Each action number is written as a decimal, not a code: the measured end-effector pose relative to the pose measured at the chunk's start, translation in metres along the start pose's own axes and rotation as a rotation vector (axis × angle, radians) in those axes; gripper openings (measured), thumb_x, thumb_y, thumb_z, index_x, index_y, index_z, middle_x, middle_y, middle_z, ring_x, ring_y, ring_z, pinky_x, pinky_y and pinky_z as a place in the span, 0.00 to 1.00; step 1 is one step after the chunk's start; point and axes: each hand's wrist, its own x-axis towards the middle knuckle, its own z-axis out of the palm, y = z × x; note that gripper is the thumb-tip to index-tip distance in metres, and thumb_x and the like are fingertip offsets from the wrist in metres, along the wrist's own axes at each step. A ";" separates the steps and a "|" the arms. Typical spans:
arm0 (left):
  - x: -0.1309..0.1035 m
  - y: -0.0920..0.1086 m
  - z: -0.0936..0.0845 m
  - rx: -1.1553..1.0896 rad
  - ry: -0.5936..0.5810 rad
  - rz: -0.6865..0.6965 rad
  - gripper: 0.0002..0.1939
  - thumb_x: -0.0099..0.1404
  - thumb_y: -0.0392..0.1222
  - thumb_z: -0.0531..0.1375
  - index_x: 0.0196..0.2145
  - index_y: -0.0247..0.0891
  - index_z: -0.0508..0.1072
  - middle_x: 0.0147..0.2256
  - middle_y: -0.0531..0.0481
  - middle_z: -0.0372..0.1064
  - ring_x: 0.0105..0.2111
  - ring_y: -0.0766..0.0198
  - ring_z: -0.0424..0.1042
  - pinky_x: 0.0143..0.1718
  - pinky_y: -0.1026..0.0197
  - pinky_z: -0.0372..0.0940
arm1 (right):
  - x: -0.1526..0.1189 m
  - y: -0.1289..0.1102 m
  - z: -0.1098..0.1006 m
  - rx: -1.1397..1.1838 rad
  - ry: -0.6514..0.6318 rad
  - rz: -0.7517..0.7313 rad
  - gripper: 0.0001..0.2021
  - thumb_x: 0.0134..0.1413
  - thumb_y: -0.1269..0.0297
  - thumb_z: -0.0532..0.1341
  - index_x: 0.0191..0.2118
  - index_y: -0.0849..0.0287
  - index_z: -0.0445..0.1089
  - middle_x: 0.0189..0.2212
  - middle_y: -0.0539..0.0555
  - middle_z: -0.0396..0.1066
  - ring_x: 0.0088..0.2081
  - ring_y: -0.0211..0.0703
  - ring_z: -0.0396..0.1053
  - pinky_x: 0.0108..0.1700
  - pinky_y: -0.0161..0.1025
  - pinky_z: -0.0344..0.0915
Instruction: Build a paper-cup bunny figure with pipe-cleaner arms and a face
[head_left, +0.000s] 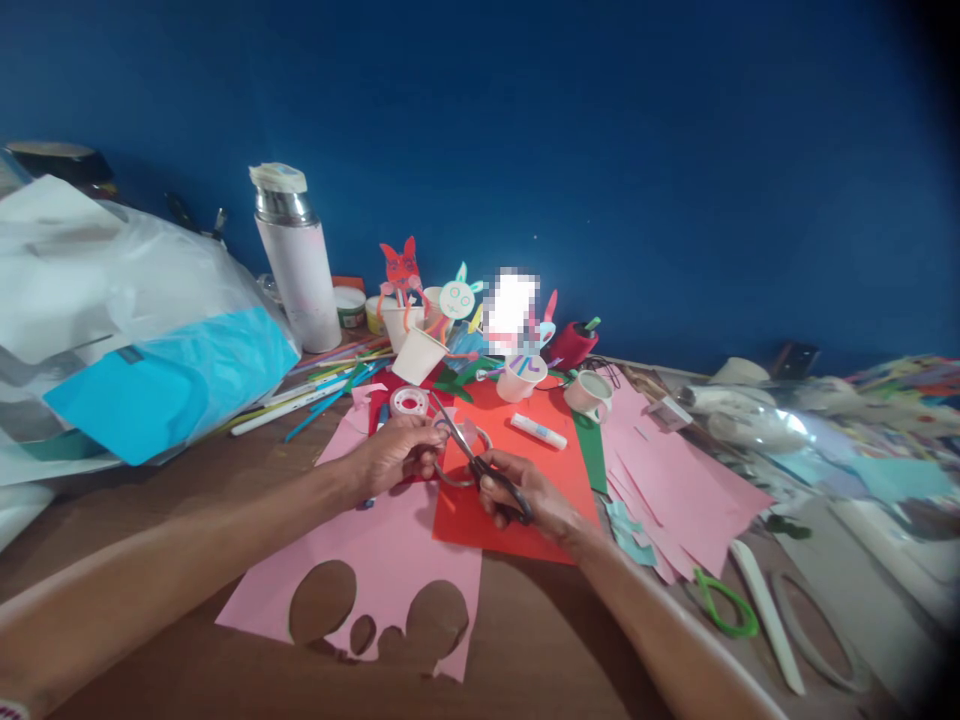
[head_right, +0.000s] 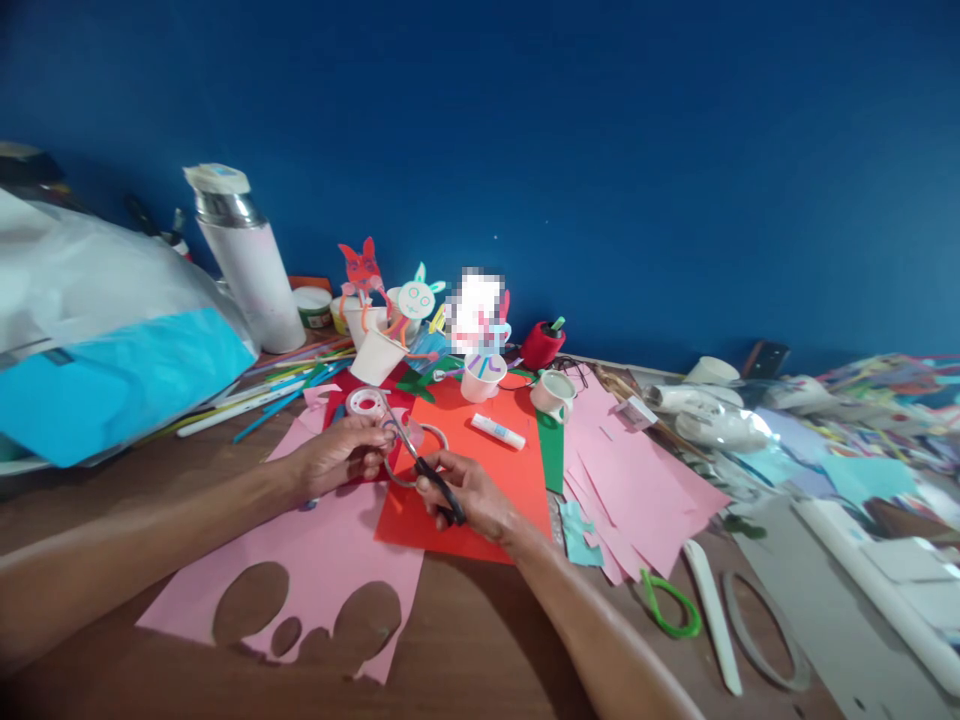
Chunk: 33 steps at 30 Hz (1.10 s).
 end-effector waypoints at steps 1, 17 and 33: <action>0.000 0.000 0.000 0.002 0.002 -0.002 0.07 0.50 0.34 0.60 0.26 0.32 0.63 0.19 0.57 0.58 0.14 0.77 0.56 0.15 0.71 0.55 | 0.000 0.000 0.000 -0.003 -0.003 -0.001 0.18 0.44 0.51 0.61 0.33 0.61 0.61 0.19 0.45 0.62 0.17 0.29 0.60 0.20 0.29 0.59; -0.002 0.005 0.003 0.054 -0.008 -0.025 0.04 0.48 0.31 0.57 0.22 0.33 0.63 0.15 0.58 0.56 0.13 0.76 0.53 0.13 0.71 0.54 | -0.001 0.002 -0.001 -0.011 -0.021 -0.013 0.17 0.47 0.52 0.60 0.35 0.61 0.62 0.20 0.46 0.62 0.18 0.29 0.60 0.21 0.28 0.59; -0.001 0.005 0.002 0.028 -0.019 -0.042 0.05 0.49 0.31 0.58 0.24 0.34 0.62 0.16 0.59 0.55 0.13 0.76 0.53 0.12 0.71 0.54 | -0.001 0.003 -0.002 -0.027 -0.008 -0.024 0.16 0.47 0.52 0.60 0.35 0.61 0.63 0.19 0.46 0.61 0.17 0.28 0.58 0.19 0.27 0.58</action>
